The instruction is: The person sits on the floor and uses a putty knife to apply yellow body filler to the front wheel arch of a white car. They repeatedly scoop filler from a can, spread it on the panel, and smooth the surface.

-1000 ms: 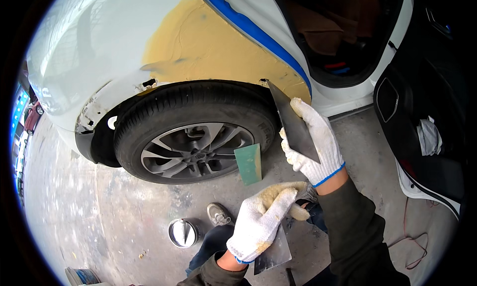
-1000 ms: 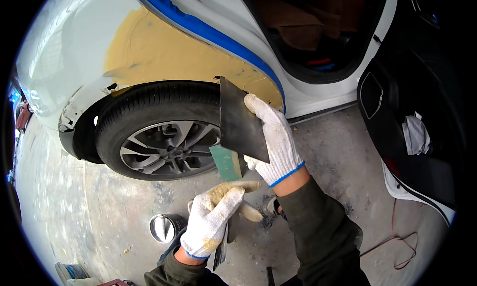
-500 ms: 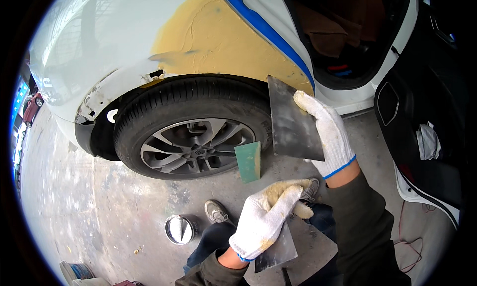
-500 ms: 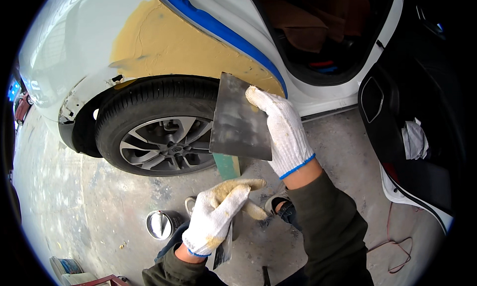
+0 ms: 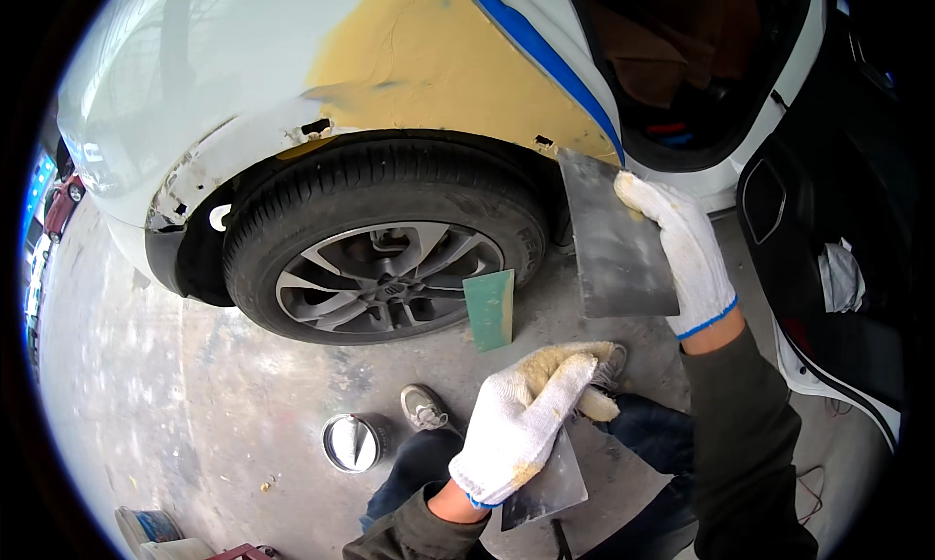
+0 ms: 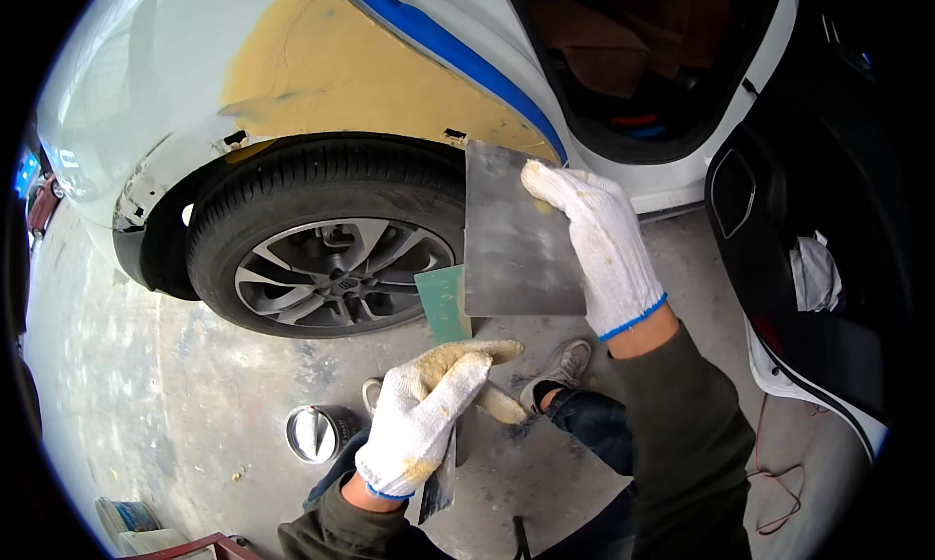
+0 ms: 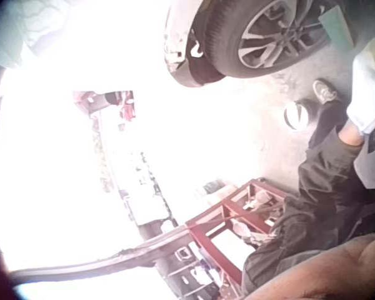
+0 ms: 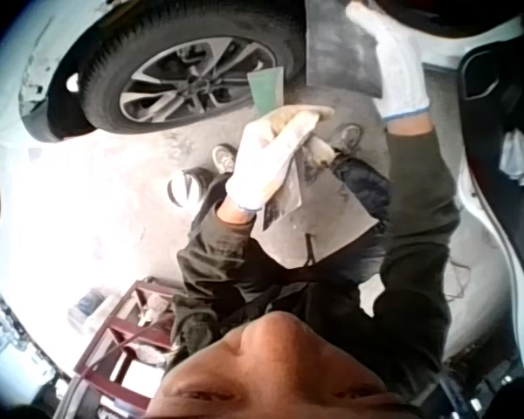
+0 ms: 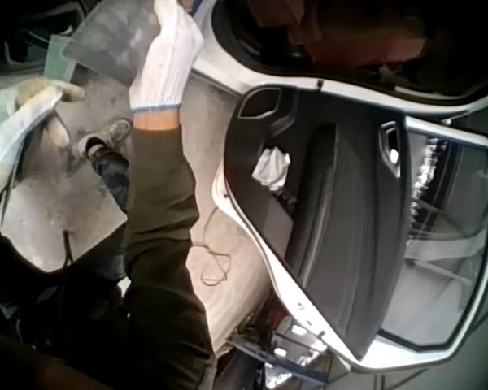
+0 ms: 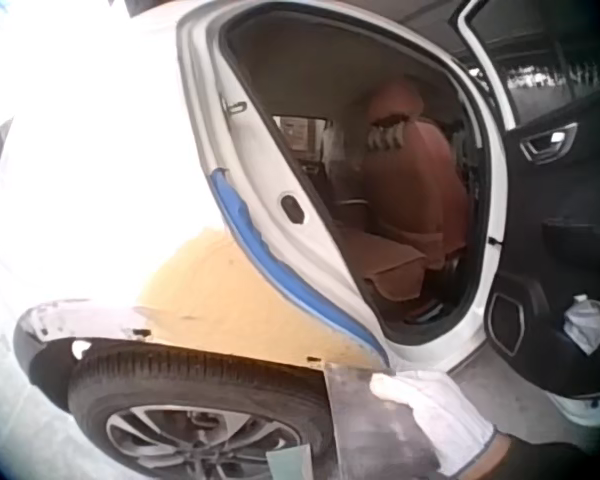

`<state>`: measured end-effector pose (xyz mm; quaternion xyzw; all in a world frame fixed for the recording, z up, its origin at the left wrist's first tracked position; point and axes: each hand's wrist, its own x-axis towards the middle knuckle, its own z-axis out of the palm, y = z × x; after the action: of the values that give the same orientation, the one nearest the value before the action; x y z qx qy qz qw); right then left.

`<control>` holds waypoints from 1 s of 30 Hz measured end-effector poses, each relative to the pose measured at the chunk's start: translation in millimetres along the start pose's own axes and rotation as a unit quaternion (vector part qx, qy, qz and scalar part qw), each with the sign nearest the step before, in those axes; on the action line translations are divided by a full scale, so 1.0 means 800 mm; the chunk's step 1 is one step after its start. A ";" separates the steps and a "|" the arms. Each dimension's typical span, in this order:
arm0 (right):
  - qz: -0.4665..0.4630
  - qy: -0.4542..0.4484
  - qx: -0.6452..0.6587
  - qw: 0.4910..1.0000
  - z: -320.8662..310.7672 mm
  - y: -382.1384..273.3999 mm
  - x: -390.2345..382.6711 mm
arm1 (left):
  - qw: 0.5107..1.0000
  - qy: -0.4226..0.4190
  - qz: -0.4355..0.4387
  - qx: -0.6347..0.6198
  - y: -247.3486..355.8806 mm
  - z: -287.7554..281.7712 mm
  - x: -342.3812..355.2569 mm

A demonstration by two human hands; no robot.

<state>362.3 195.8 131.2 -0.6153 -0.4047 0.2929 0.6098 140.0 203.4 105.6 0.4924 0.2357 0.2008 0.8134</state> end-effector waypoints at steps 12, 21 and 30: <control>0.108 -0.014 0.138 0.984 0.012 -0.008 0.007 | 1.000 0.010 -0.010 0.017 0.004 -0.004 -0.003; 0.188 0.058 0.172 0.965 -0.001 0.018 -0.037 | 0.999 0.043 -0.014 0.006 0.012 0.003 -0.003; 0.023 0.168 -0.033 0.985 -0.056 0.123 -0.049 | 0.995 0.075 -0.011 0.068 -0.009 0.004 0.001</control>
<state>394.7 146.6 32.7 -0.6845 -0.2922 0.1859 0.6415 143.3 198.6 100.1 0.5278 0.3146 0.2121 0.7599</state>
